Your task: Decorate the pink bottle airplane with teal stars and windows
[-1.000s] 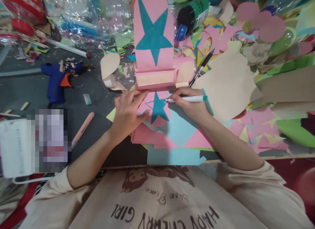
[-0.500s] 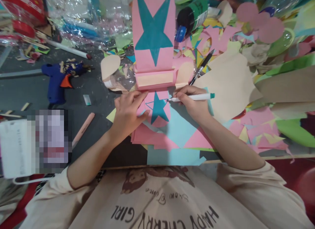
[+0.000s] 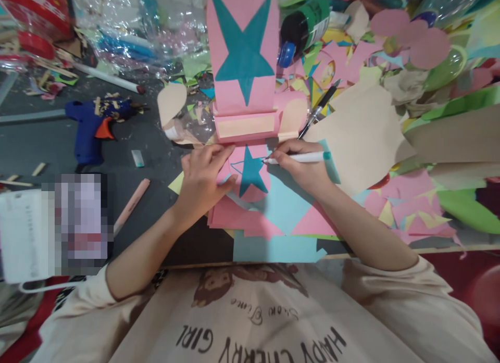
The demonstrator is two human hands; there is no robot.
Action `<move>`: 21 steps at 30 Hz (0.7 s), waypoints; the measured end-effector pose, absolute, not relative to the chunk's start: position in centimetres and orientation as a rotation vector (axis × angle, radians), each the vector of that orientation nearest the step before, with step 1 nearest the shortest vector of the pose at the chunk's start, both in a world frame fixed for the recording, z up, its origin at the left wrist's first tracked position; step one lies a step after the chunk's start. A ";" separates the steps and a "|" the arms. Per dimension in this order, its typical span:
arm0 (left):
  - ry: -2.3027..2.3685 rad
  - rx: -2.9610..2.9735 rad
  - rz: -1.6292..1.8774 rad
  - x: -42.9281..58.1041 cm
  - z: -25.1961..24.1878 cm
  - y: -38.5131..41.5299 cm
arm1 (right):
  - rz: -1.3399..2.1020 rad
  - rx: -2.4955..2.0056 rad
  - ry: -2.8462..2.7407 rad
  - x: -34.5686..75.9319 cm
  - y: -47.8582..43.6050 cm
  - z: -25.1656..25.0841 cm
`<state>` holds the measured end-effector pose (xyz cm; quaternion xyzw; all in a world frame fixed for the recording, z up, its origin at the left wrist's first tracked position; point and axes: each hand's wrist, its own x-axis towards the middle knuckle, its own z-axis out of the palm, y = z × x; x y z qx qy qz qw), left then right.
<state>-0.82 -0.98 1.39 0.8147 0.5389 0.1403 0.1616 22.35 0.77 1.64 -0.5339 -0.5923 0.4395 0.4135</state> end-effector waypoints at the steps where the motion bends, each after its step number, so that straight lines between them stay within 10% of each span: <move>1: 1.538 2.330 0.402 -0.8 1.4 -1.0 | 1.109 -1.349 -1.489 22.4 0.8 1.6; 21: 1.535 2.362 0.400 -1.0 1.2 -0.9 | 1.062 -1.368 -1.491 22.4 0.7 1.4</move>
